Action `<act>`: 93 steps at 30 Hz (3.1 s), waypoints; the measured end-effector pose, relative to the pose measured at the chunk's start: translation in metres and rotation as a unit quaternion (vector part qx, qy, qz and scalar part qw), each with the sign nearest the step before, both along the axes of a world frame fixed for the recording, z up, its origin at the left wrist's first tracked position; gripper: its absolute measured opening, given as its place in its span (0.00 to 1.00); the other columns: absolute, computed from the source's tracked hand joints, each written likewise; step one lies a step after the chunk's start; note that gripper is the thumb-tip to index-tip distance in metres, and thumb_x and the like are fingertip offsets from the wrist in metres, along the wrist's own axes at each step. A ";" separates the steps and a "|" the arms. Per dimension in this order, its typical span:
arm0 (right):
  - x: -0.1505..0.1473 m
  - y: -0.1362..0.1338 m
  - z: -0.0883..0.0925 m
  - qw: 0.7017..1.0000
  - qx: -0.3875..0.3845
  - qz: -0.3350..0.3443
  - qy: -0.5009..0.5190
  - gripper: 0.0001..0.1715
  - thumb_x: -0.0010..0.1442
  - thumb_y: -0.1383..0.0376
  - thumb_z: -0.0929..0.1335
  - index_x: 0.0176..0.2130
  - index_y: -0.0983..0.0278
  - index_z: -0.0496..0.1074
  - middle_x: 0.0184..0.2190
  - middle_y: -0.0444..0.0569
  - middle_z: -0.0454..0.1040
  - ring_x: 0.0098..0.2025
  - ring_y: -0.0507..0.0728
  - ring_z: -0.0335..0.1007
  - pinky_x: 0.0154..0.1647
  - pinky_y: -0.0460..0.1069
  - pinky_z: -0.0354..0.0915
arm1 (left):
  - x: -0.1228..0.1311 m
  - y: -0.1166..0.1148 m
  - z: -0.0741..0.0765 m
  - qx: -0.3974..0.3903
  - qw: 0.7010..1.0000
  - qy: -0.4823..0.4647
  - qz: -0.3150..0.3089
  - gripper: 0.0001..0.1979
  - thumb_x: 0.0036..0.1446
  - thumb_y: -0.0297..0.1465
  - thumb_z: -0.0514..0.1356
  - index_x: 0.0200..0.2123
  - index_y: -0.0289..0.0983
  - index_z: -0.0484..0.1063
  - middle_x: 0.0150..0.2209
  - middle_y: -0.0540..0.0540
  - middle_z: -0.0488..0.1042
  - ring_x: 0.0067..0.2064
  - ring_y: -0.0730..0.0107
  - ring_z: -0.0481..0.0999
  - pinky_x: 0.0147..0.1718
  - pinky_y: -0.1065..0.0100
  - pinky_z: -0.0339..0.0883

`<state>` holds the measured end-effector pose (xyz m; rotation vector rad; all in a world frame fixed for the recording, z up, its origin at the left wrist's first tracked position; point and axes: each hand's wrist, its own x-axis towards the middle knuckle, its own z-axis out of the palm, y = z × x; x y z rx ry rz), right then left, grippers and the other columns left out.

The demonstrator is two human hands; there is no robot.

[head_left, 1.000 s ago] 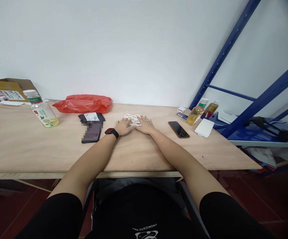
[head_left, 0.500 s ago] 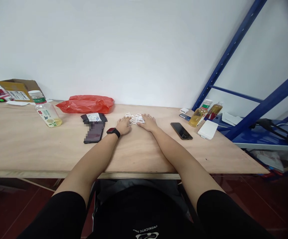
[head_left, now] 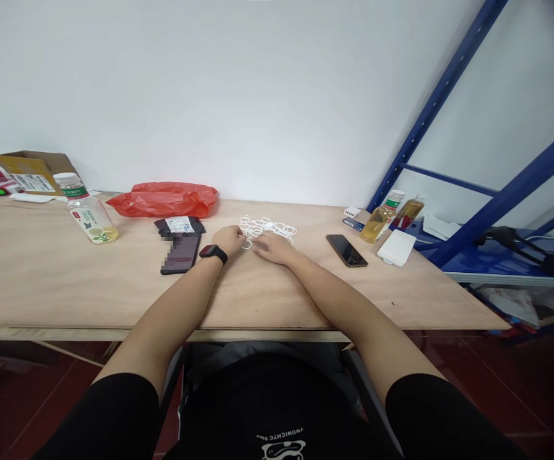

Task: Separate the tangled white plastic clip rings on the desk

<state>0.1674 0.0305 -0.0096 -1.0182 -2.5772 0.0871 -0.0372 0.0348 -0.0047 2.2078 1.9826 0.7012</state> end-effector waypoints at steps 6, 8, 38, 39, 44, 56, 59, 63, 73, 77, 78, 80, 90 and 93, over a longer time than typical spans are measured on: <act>-0.004 0.001 -0.001 0.999 -0.024 0.019 -0.034 0.18 0.67 0.59 0.64 0.54 0.58 0.75 0.49 0.50 0.74 0.54 0.57 0.68 0.55 0.52 0.62 | 0.004 -0.001 -0.005 -0.008 0.999 0.006 -0.049 0.14 0.53 0.36 0.59 0.40 0.38 0.78 0.40 0.43 0.81 0.42 0.59 0.78 0.41 0.65 0.70; -0.002 0.002 -0.001 0.999 -0.025 0.022 -0.031 0.18 0.67 0.59 0.64 0.53 0.58 0.75 0.50 0.50 0.74 0.54 0.57 0.67 0.55 0.52 0.62 | 0.005 0.000 -0.006 -0.011 0.997 -0.009 -0.077 0.14 0.53 0.35 0.59 0.42 0.37 0.77 0.40 0.43 0.81 0.42 0.60 0.78 0.42 0.65 0.70; 0.002 -0.003 0.008 0.998 0.001 -0.007 0.056 0.17 0.63 0.63 0.65 0.49 0.58 0.77 0.45 0.47 0.79 0.48 0.57 0.72 0.51 0.50 0.64 | 0.013 -0.009 0.005 0.019 0.982 -0.122 -0.144 0.15 0.51 0.34 0.57 0.37 0.35 0.80 0.30 0.47 0.80 0.32 0.67 0.76 0.33 0.70 0.67; 0.003 -0.002 0.009 0.998 -0.002 -0.014 0.067 0.17 0.63 0.62 0.65 0.49 0.58 0.77 0.45 0.47 0.79 0.46 0.56 0.73 0.50 0.50 0.64 | 0.013 -0.010 0.006 0.022 0.982 -0.120 -0.143 0.15 0.51 0.34 0.57 0.36 0.35 0.81 0.29 0.47 0.80 0.32 0.67 0.76 0.33 0.70 0.67; 0.032 0.016 0.012 0.983 0.000 -0.134 0.124 0.18 0.63 0.56 0.65 0.47 0.59 0.79 0.44 0.47 0.80 0.45 0.57 0.74 0.49 0.50 0.65 | 0.014 -0.013 0.011 0.043 0.980 -0.131 -0.146 0.14 0.51 0.31 0.54 0.30 0.35 0.80 0.29 0.46 0.80 0.33 0.67 0.75 0.34 0.69 0.67; 0.097 0.045 -0.009 0.956 -0.089 -0.252 0.117 0.16 0.57 0.54 0.69 0.35 0.63 0.80 0.36 0.49 0.80 0.37 0.54 0.73 0.39 0.46 0.64 | 0.036 -0.035 0.010 -0.095 0.929 -0.085 -0.347 0.13 0.48 0.29 0.56 0.33 0.37 0.81 0.32 0.48 0.80 0.33 0.68 0.76 0.35 0.70 0.69; 0.091 0.044 -0.008 0.963 -0.110 -0.227 0.096 0.16 0.55 0.53 0.71 0.35 0.63 0.80 0.36 0.48 0.80 0.36 0.54 0.73 0.38 0.46 0.63 | 0.044 -0.040 0.011 -0.068 0.916 -0.055 -0.392 0.11 0.48 0.30 0.59 0.33 0.37 0.81 0.38 0.46 0.80 0.39 0.66 0.77 0.42 0.69 0.70; 0.089 0.044 -0.008 0.969 -0.118 -0.193 0.096 0.11 0.53 0.58 0.73 0.34 0.62 0.80 0.34 0.46 0.80 0.35 0.53 0.73 0.37 0.45 0.63 | 0.044 -0.036 0.008 -0.048 0.936 -0.047 -0.347 0.13 0.52 0.33 0.59 0.37 0.38 0.81 0.39 0.46 0.80 0.41 0.64 0.77 0.45 0.67 0.70; 0.074 0.051 -0.015 0.910 -0.230 -0.131 0.318 0.07 0.44 0.67 0.73 0.27 0.65 0.73 0.22 0.42 0.73 0.24 0.49 0.66 0.25 0.43 0.60 | 0.013 -0.003 -0.008 0.042 0.985 -0.078 -0.145 0.15 0.56 0.34 0.59 0.43 0.35 0.80 0.42 0.41 0.79 0.44 0.59 0.77 0.48 0.62 0.69; 0.048 0.042 -0.009 0.863 -0.299 -0.075 0.400 0.13 0.42 0.65 0.75 0.29 0.65 0.71 0.19 0.40 0.70 0.19 0.47 0.63 0.20 0.43 0.59 | 0.019 -0.003 -0.010 0.036 0.971 -0.158 -0.178 0.20 0.59 0.38 0.57 0.49 0.33 0.77 0.42 0.42 0.81 0.40 0.62 0.78 0.45 0.64 0.70; 0.041 0.038 -0.007 0.855 -0.317 -0.060 0.407 0.14 0.42 0.64 0.76 0.29 0.65 0.71 0.19 0.40 0.71 0.19 0.48 0.63 0.19 0.43 0.60 | 0.021 -0.003 -0.009 0.040 0.967 -0.172 -0.181 0.20 0.59 0.37 0.57 0.50 0.33 0.77 0.43 0.42 0.81 0.40 0.62 0.79 0.44 0.65 0.70; 0.027 0.029 -0.004 0.846 -0.349 -0.030 0.401 0.16 0.41 0.63 0.77 0.31 0.66 0.73 0.21 0.42 0.73 0.20 0.49 0.66 0.21 0.44 0.64 | 0.023 -0.005 -0.008 0.047 0.963 -0.192 -0.181 0.18 0.59 0.35 0.57 0.48 0.34 0.79 0.44 0.42 0.81 0.41 0.62 0.79 0.45 0.65 0.70; -0.001 0.008 -0.002 0.836 -0.324 -0.006 0.443 0.16 0.43 0.60 0.77 0.31 0.65 0.73 0.22 0.42 0.73 0.22 0.49 0.67 0.24 0.45 0.65 | 0.022 -0.010 -0.001 0.038 0.944 -0.265 -0.195 0.15 0.52 0.28 0.59 0.41 0.33 0.82 0.39 0.44 0.82 0.38 0.65 0.79 0.40 0.68 0.72; 0.000 0.009 -0.003 0.845 -0.318 -0.011 0.430 0.13 0.47 0.60 0.75 0.32 0.65 0.73 0.24 0.43 0.74 0.24 0.51 0.69 0.27 0.47 0.67 | 0.022 -0.009 0.000 0.043 0.947 -0.262 -0.184 0.14 0.52 0.28 0.59 0.39 0.33 0.82 0.38 0.43 0.82 0.37 0.64 0.79 0.40 0.68 0.72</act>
